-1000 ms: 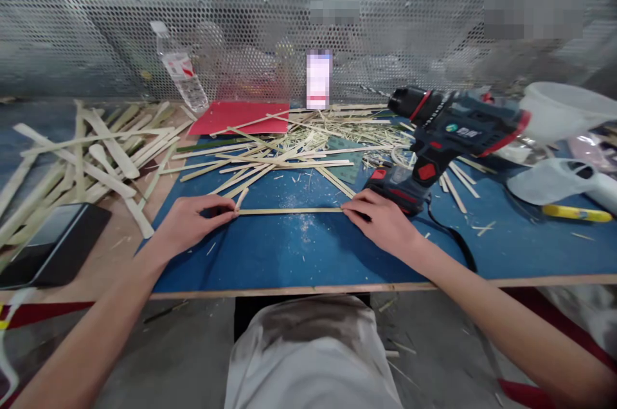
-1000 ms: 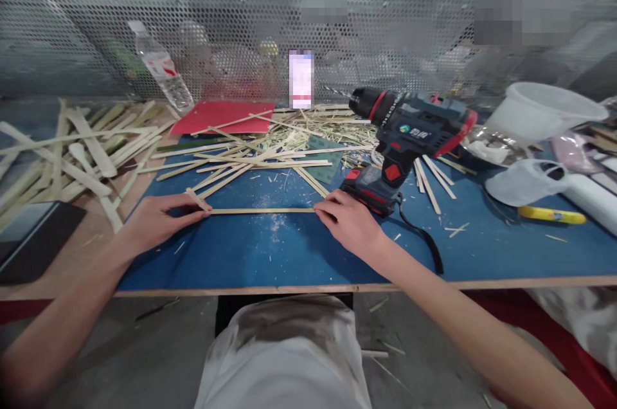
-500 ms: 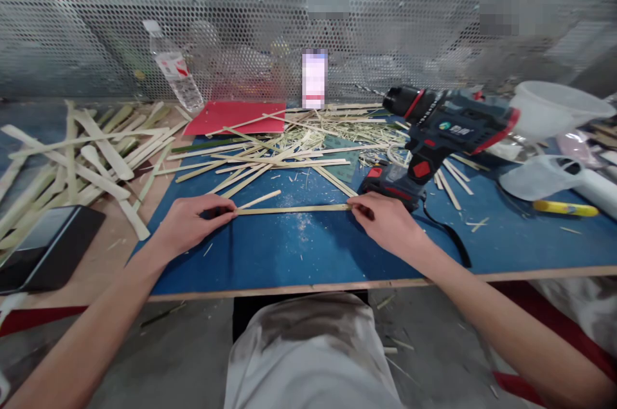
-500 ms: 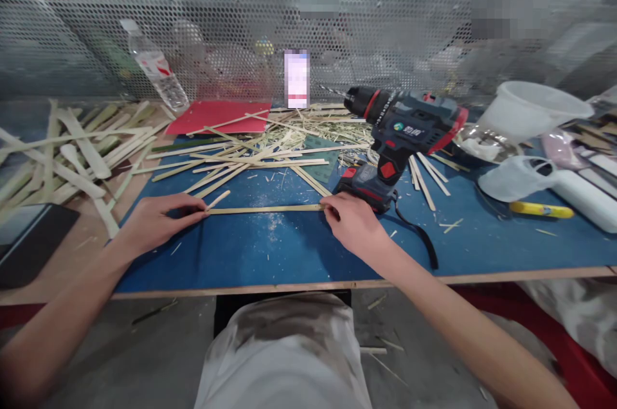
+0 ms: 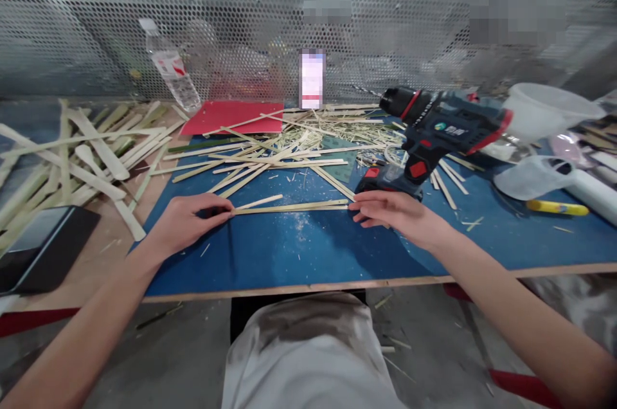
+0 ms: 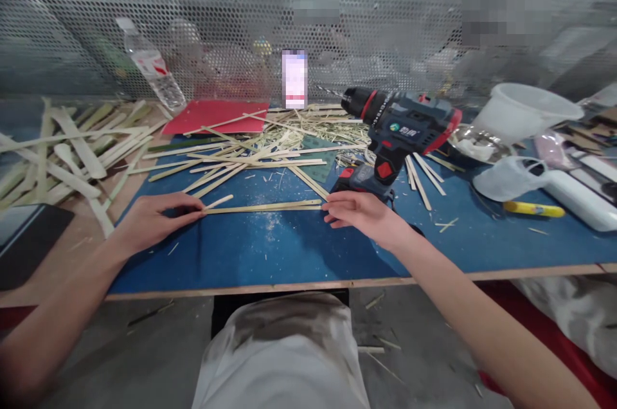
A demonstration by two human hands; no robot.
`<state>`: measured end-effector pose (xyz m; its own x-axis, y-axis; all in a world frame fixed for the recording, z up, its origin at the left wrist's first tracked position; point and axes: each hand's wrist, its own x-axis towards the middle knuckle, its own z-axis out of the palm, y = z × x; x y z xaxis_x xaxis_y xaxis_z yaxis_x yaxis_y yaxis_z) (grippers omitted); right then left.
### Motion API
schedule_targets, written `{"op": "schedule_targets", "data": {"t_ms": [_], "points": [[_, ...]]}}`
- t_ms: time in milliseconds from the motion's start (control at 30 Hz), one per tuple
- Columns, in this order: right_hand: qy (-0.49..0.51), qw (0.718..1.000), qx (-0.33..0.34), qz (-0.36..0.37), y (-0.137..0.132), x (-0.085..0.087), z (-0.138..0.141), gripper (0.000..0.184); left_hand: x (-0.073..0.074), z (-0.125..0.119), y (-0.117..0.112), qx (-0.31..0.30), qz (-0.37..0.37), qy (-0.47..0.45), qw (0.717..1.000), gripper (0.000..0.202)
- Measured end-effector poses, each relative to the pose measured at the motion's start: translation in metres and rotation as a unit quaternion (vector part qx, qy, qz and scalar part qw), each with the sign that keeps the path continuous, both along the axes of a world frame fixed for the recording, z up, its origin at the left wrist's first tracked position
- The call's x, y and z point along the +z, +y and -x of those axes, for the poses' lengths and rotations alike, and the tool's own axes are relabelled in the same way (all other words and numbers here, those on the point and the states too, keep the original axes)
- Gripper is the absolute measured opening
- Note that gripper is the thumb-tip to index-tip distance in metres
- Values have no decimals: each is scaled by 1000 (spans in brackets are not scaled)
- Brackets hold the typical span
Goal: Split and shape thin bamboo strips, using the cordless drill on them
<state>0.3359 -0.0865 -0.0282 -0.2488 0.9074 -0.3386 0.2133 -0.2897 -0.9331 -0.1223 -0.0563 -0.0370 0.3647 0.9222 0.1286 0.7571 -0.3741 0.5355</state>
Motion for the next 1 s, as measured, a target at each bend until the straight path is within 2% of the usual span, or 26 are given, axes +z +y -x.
{"op": "schedule_targets", "data": {"t_ms": [100,167,267,333,467,567,633,700,767,900,1000], "points": [[-53,997,23,-59,5,-8,3,63,0,1,2,-6,2,-4,1000,32],[-126,986,37,-107,7,-9,8,51,0,1,2,-1,1,-1,1000,30],[-258,949,43,-174,6,-5,20,27,1,0,2,0,1,4,1000,27],[-312,925,35,-212,6,-2,27,19,1,-1,2,-3,0,5,1000,28],[-372,891,48,-257,10,0,35,19,1,-2,1,-6,-7,9,1000,30],[-399,877,68,-260,14,1,34,11,2,-2,1,-18,-10,8,1000,31],[-407,873,60,-260,17,1,31,20,2,-2,2,-29,-9,6,1000,31],[-403,868,59,-283,18,2,28,36,3,-2,2,-36,-8,5,999,30],[-391,861,87,-314,19,1,26,42,3,-2,2,-37,-11,4,999,30],[-400,841,134,-340,16,-2,30,23,5,-3,0,-30,-17,6,999,30],[-436,820,132,-346,10,-3,36,26,6,-5,0,-26,-13,1,1000,30]]}}
